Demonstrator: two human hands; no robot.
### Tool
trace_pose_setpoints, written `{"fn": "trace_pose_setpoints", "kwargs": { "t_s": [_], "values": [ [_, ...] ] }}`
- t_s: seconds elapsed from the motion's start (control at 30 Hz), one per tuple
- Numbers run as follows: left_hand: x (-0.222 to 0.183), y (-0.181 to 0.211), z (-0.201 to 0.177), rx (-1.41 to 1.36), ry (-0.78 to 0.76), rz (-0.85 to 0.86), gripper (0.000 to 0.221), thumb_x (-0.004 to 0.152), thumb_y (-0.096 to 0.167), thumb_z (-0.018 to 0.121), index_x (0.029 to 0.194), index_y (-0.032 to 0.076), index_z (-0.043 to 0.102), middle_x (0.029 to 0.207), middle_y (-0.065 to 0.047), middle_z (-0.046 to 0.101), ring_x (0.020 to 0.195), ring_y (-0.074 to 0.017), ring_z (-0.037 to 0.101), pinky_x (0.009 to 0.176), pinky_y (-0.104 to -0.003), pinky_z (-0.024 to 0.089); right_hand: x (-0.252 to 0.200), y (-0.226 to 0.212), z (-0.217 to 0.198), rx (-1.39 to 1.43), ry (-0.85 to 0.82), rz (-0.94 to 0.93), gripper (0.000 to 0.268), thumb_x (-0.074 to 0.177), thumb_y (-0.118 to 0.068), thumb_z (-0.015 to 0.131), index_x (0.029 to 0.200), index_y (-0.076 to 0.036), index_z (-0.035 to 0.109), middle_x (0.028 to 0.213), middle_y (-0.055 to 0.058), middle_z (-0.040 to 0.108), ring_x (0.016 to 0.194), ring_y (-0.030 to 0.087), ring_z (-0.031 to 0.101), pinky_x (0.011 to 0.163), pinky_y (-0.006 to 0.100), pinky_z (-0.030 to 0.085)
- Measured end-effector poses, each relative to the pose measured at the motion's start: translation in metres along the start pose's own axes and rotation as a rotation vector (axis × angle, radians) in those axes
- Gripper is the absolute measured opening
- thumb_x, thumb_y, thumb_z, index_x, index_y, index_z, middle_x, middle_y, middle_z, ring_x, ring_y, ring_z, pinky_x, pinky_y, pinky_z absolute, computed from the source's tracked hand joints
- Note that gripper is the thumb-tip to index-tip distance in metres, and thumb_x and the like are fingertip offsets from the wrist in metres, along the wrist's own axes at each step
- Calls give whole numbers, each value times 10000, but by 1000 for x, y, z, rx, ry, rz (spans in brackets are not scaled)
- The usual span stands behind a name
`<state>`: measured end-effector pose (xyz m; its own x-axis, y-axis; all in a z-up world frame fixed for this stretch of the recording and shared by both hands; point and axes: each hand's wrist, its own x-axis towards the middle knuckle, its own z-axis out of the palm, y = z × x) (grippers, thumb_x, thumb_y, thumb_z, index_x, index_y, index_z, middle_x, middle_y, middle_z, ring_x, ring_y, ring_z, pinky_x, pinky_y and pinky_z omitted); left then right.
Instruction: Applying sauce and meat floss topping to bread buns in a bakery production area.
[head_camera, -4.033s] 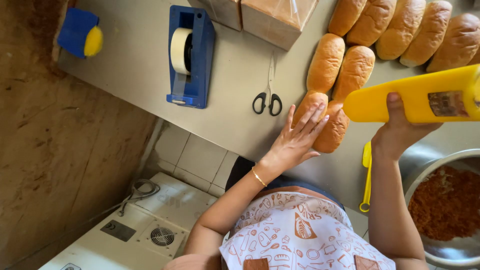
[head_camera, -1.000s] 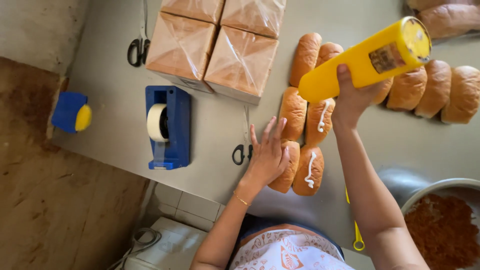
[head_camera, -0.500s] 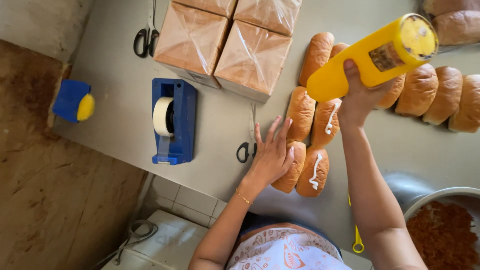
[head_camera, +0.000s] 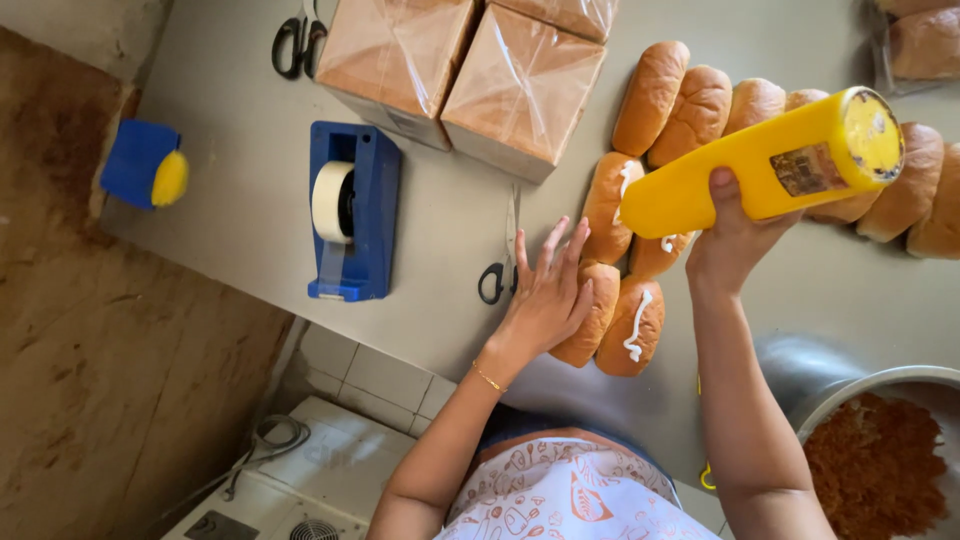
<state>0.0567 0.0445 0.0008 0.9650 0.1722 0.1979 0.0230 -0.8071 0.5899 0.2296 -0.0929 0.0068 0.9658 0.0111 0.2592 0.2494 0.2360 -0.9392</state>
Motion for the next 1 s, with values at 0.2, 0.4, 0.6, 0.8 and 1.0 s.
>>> {"fn": "trace_pose_setpoints", "kwargs": {
  "t_s": [0.2, 0.4, 0.6, 0.8, 1.0],
  "values": [
    [-22, -5, -2, -177, -58, -69, 792, 982, 285, 505, 1567, -53, 91, 1562, -225, 409, 1542, -349, 216, 1199, -697, -36, 0, -8, -14, 5, -7, 5, 551, 1010, -160, 815, 1369, -86, 403, 1317, 108, 507, 1193, 215, 552, 1068, 323, 473],
    [-58, -9, -9, -142, -81, -104, 1037, 919, 637, 533, 1571, -29, 78, 1577, -189, 410, 1536, -302, 194, 1206, -661, -29, -32, -59, -7, 25, -94, 15, 506, 1056, -235, 734, 1398, -96, 389, 1441, 147, 536, 1312, 240, 560, 1164, 338, 470],
    [-76, -3, -7, -136, -97, -72, 1043, 898, 599, 610, 1565, -24, 106, 1590, -179, 391, 1532, -333, 210, 1198, -697, -42, -69, -27, -32, 9, 14, 119, 594, 985, -137, 796, 1396, -102, 369, 1365, 96, 491, 1211, 200, 538, 1095, 321, 464],
    [-81, 7, -13, -176, -92, -95, 944, 974, 536, 514, 1585, -6, 40, 1532, -182, 472, 1545, -302, 196, 1207, -678, -49, -69, -29, -24, -27, -35, 61, 603, 979, -125, 817, 1380, -72, 371, 1346, 128, 499, 1203, 229, 547, 1084, 339, 464],
    [-89, 5, -17, -271, -77, -132, 883, 942, 283, 583, 1578, -24, 53, 1495, -163, 491, 1530, -317, 236, 1203, -696, 0, -84, -35, -35, -57, -87, 21, 584, 1028, -38, 776, 1407, -83, 335, 1392, 141, 458, 1262, 263, 504, 1139, 381, 428]
  ]
}}
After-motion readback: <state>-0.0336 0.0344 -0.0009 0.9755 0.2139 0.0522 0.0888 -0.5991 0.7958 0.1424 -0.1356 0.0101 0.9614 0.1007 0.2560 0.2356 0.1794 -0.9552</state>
